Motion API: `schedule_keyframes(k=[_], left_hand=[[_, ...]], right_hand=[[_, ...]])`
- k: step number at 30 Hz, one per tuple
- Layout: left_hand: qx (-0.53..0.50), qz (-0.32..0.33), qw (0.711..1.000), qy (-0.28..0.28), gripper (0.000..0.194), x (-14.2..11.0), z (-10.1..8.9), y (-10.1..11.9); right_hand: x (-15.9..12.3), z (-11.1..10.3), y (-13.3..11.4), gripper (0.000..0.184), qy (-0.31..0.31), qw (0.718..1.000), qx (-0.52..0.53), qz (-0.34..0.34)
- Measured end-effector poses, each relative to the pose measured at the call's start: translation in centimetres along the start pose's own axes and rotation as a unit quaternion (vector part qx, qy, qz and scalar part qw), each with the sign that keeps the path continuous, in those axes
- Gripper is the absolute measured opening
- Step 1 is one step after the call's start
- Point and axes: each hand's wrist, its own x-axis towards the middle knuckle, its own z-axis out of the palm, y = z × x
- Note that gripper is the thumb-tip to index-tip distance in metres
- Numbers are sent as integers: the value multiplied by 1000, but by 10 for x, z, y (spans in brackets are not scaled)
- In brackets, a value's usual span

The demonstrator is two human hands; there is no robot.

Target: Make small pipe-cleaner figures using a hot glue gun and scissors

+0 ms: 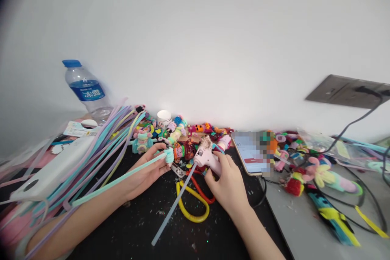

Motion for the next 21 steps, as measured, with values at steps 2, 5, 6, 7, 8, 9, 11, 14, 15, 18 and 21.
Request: schedule_keyframes(k=[2,5,6,7,8,9,11,14,15,18,21], left_hand=[[3,-4,1000,0,22,0,-1,0],[11,-7,1000,0,24,0,-2,-1],[14,-7,1000,0,24,-1,-2,-2],[17,-5,1000,1,25,-1,-3,-2],[19,-4,1000,2,25,-1,-3,-2],[21,-2,1000,2,25,0,-3,-2],[23,0,1000,3,24,0,-4,-3],[26,8,1000,1,23,1,-5,-3],[26,10,1000,1,23,1,-6,-3],[30,12,999,7,22,1,-5,-3],[46,13,999,18,19,1,-2,-2]], right_hand=[[-2,-3,2,37,18,1000,19,-9],[-5,-8,6,35,42,998,42,-17],[-7,-9,7,35,47,997,49,-20],[-8,-10,8,36,48,997,56,-24],[-8,-10,9,38,47,997,60,-28],[-8,-10,10,42,45,997,62,-31],[-8,-9,11,48,37,997,58,-33],[-6,-7,10,47,28,998,51,-36],[-6,-7,10,45,29,997,52,-38],[-7,-9,9,43,52,996,66,-36],[-11,-11,8,42,78,992,97,-35]])
